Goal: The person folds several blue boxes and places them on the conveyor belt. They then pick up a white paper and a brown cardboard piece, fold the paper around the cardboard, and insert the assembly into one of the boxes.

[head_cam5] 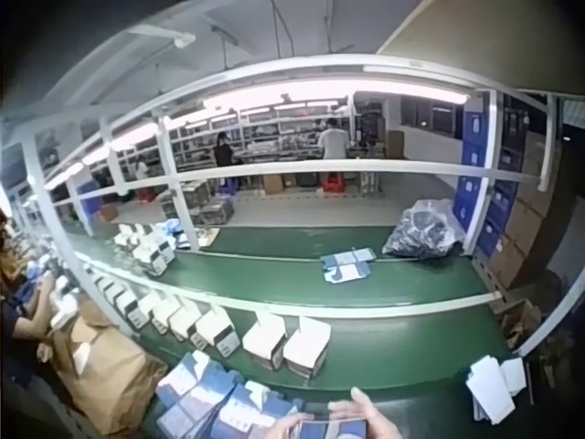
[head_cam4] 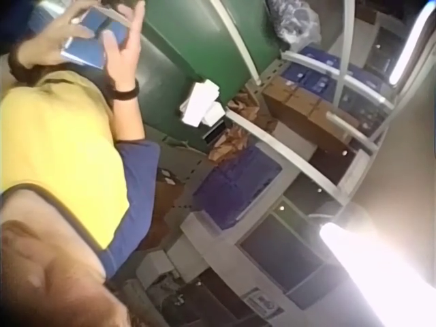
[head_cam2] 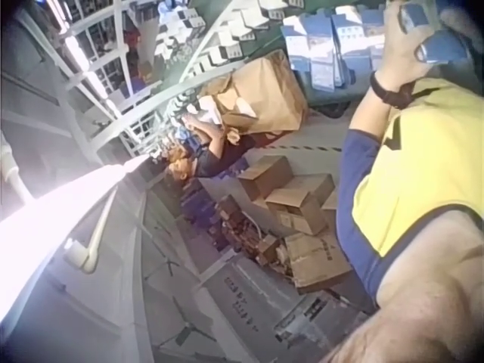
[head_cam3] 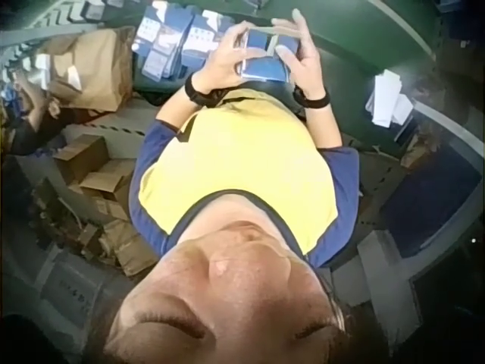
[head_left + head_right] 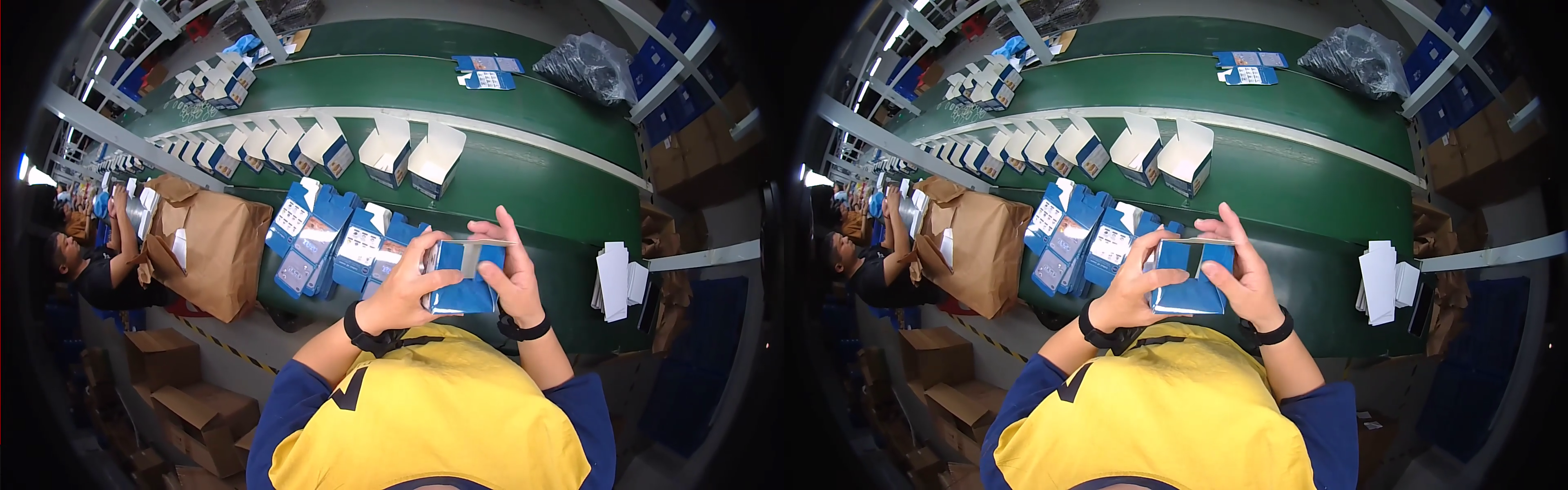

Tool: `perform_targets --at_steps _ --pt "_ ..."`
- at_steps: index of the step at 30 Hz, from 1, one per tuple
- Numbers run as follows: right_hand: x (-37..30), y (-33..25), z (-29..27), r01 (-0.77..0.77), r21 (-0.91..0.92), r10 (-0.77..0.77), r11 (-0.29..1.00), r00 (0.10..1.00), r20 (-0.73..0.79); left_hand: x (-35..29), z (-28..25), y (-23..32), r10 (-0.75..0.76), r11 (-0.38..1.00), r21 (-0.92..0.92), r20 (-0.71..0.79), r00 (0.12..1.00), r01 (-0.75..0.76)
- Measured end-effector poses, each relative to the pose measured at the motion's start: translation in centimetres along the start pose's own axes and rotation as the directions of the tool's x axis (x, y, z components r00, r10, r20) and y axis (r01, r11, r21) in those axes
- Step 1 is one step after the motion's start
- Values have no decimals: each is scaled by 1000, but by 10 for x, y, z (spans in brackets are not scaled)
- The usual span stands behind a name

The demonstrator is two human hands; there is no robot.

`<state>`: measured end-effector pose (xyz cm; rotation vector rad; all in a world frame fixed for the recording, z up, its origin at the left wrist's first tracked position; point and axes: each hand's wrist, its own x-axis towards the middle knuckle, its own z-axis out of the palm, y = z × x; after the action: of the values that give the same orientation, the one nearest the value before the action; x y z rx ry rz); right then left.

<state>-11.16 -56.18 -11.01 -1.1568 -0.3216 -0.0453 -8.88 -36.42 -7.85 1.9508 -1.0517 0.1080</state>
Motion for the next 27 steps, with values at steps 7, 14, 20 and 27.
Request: perform_targets --at_steps 7,14,20,27 --pt "4 2 -10 375 -416 -288 828 922 257 2 4 -4 -70 990 -126 -11 997 68" --pt "1 -3 1 32 -409 -28 912 999 15 7 -2 -9 83 996 -41 0 997 -83" --pt "4 -3 6 15 -495 24 869 997 74 6 -9 -4 63 998 -2 110 992 -63" --pt "8 -1 2 42 -589 25 807 994 105 -2 -1 -5 -47 998 -44 93 995 51"
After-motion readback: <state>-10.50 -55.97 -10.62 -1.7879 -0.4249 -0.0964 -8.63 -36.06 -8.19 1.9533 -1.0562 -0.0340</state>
